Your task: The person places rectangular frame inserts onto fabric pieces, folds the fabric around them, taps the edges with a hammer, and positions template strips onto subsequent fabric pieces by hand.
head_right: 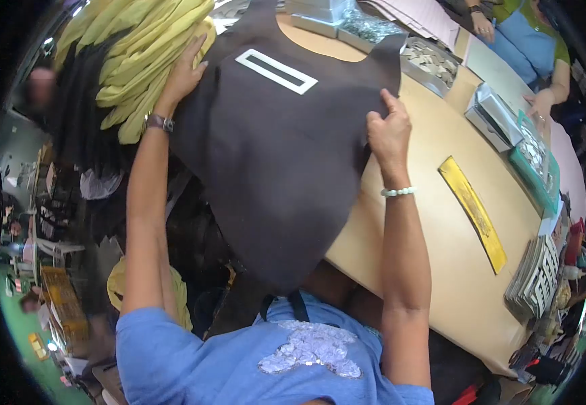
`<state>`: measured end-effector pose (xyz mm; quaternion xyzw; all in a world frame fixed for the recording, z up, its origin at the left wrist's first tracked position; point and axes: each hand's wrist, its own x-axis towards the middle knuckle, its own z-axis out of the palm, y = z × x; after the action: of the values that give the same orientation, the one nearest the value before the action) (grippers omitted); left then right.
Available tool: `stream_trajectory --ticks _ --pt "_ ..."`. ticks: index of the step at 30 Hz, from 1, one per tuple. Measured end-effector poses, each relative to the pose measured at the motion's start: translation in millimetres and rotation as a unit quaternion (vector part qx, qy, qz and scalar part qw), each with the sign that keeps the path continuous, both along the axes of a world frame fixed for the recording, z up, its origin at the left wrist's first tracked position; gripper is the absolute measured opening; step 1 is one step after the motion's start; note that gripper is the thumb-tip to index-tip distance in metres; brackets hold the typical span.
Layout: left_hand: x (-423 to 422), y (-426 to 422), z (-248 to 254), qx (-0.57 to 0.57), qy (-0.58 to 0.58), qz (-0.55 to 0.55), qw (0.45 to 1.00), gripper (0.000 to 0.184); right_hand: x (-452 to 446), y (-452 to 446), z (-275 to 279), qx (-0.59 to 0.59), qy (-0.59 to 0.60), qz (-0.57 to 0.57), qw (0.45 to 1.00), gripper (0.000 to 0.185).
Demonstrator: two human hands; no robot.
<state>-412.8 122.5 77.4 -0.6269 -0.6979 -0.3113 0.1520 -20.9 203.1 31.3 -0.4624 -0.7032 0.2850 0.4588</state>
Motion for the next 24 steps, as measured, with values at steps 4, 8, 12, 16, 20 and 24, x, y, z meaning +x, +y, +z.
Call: stream_trajectory --ticks 4,8,12,16,20,24 --pt "29.5 -78.2 -22.0 -0.032 -0.092 0.071 0.993 0.042 -2.1 -4.1 14.6 -0.121 0.047 0.018 0.991 0.052" --pt "37.3 -120.1 -66.7 -0.065 -0.077 0.148 0.984 0.04 0.2 9.5 -0.8 -0.08 0.03 0.012 0.996 0.053" --pt "21.3 -113.2 -67.4 -0.098 -0.083 0.125 0.984 0.038 4.2 4.0 3.3 -0.062 -0.007 0.011 0.998 0.051" --pt "1.4 -84.0 -64.8 -0.107 -0.054 0.093 0.988 0.032 4.6 0.1 4.5 -0.033 -0.013 0.011 0.999 0.049" --pt "-15.6 -58.3 -63.2 -0.112 -0.024 0.085 0.99 0.028 0.1 -7.6 5.2 -0.012 -0.019 0.007 1.0 0.049" --pt "-0.9 -54.1 -44.7 -0.175 -0.009 0.139 0.975 0.028 -1.6 -17.9 7.0 -0.05 -0.003 0.035 0.998 0.052"
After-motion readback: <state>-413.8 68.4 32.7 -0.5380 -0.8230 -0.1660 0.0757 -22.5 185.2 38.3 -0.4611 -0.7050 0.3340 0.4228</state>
